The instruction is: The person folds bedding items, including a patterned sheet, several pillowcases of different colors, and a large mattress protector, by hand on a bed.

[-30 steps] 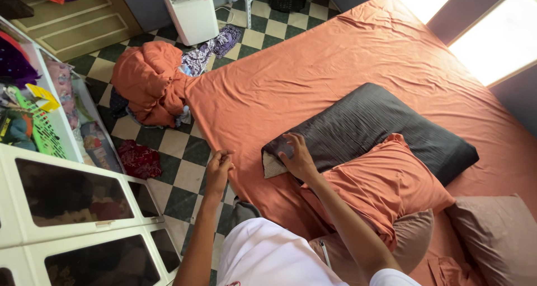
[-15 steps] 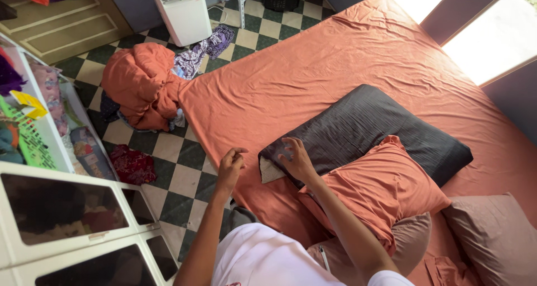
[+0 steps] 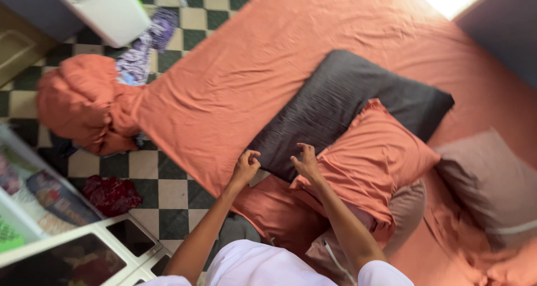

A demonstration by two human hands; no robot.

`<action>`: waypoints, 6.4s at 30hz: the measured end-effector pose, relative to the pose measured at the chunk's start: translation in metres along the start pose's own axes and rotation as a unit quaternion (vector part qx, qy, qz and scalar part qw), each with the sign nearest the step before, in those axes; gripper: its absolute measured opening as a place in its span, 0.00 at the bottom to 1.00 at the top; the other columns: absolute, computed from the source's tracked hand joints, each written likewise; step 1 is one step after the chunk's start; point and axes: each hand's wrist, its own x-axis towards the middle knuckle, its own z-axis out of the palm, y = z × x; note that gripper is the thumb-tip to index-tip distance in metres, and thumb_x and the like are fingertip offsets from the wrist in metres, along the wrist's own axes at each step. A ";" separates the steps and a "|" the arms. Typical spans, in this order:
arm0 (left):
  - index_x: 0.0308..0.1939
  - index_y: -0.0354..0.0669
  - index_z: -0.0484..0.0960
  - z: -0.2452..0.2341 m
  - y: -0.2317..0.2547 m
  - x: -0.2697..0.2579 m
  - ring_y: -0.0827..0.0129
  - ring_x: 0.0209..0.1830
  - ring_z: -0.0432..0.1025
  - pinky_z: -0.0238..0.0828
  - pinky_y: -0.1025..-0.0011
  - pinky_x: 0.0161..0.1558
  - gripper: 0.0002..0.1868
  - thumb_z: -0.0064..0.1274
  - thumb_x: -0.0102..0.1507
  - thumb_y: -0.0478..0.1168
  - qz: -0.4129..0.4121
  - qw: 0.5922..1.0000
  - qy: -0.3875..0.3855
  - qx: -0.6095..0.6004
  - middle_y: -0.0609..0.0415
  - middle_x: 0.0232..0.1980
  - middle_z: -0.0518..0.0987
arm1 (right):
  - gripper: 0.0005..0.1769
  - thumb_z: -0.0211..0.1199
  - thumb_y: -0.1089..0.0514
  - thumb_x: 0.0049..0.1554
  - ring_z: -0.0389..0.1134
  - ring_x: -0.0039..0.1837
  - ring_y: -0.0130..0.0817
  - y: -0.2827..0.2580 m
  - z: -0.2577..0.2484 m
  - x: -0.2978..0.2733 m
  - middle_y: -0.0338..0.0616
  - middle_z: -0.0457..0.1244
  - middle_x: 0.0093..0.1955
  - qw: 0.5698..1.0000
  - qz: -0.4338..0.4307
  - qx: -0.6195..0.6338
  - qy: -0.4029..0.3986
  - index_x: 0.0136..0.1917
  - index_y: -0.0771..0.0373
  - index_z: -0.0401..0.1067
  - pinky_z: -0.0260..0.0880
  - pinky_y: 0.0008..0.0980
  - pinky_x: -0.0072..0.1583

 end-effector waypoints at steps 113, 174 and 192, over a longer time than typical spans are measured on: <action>0.70 0.29 0.55 -0.264 0.068 -0.133 0.38 0.64 0.66 0.65 0.52 0.62 0.58 0.74 0.46 0.46 0.181 0.962 -0.090 0.182 0.27 0.66 0.67 | 0.12 0.65 0.57 0.47 0.69 0.49 0.49 -0.248 0.065 0.119 0.54 0.65 0.50 0.761 0.181 0.623 -0.012 0.44 0.66 0.74 0.76 0.45 0.53; 0.62 0.47 0.80 -0.052 0.154 -0.090 0.73 0.42 0.77 0.78 0.72 0.48 0.21 0.62 0.65 0.40 0.284 0.776 -0.553 -0.101 0.57 0.44 0.81 | 0.24 0.76 0.55 0.50 0.73 0.53 0.46 -0.014 -0.366 -0.233 0.59 0.70 0.51 0.912 0.186 -0.223 0.291 0.51 0.78 0.77 0.72 0.43 0.55; 0.52 0.42 0.82 -0.199 -0.106 0.190 0.60 0.43 0.79 0.75 0.64 0.48 0.15 0.54 0.62 0.39 0.059 0.975 -0.119 0.176 0.49 0.42 0.85 | 0.18 0.71 0.59 0.55 0.73 0.49 0.36 -0.076 -0.022 -0.024 0.50 0.70 0.51 0.971 0.018 -0.079 0.223 0.59 0.66 0.77 0.72 0.37 0.51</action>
